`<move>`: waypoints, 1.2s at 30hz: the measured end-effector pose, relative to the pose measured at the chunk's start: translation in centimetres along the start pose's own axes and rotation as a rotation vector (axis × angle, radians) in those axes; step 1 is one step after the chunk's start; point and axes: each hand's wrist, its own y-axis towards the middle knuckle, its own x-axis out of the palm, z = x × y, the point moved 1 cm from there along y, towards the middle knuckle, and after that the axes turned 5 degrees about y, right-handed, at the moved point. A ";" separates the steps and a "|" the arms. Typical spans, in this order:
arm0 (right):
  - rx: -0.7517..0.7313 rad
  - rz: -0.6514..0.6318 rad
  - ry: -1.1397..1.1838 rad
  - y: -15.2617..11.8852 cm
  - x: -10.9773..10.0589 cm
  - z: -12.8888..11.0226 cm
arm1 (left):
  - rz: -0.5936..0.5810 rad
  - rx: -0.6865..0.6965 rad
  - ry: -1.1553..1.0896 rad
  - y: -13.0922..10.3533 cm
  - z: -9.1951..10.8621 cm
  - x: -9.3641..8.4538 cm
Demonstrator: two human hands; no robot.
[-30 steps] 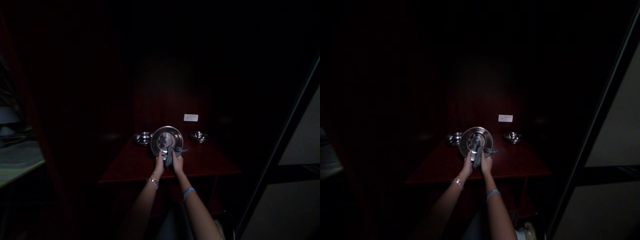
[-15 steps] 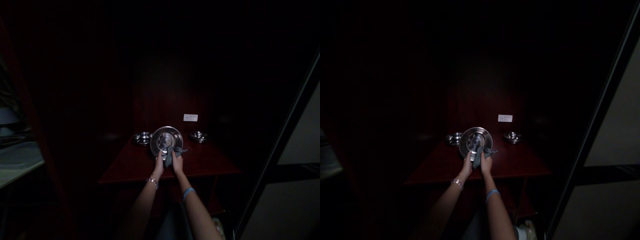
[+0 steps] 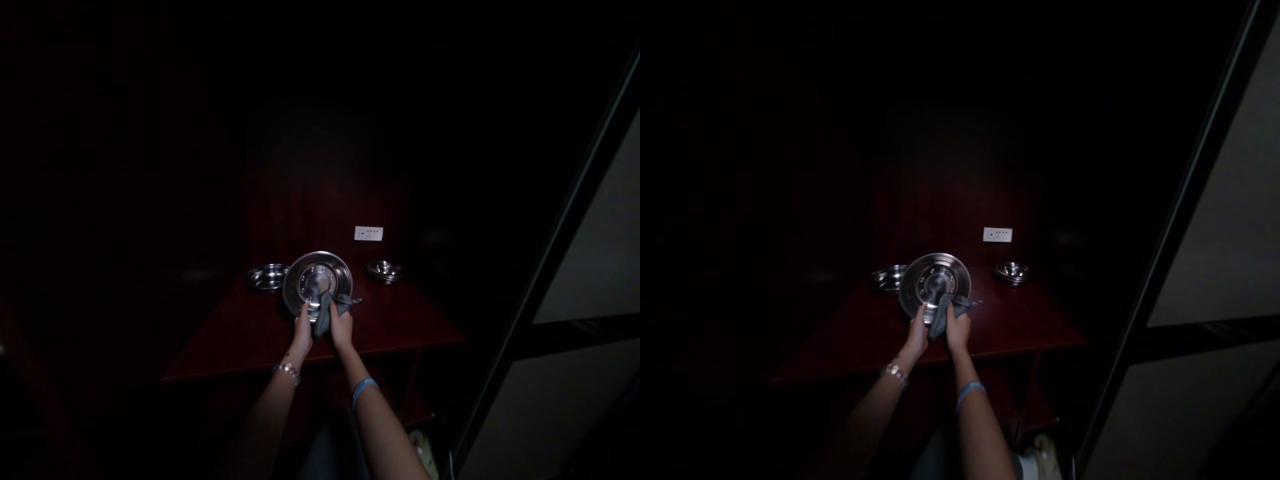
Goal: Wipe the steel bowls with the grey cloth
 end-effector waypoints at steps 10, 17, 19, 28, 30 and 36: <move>0.016 0.007 0.005 0.0 0.0 0.2 | 0.037 -0.031 0.009 -0.4 0.2 0.1; -0.017 0.000 0.015 0.0 0.0 0.0 | 0.057 -0.026 -0.003 0.0 0.2 0.2; -0.019 0.000 0.008 0.0 0.1 0.1 | 0.054 -0.020 -0.001 0.1 0.2 0.2; -0.016 0.000 -0.031 0.1 0.1 0.2 | 0.030 -0.030 -0.015 -0.1 0.1 0.1; -0.012 -0.002 -0.024 0.1 0.1 0.1 | 0.021 -0.032 -0.010 -0.1 0.1 0.0; -0.015 0.004 -0.024 0.1 0.1 0.1 | 0.018 -0.018 -0.003 -0.2 0.1 0.0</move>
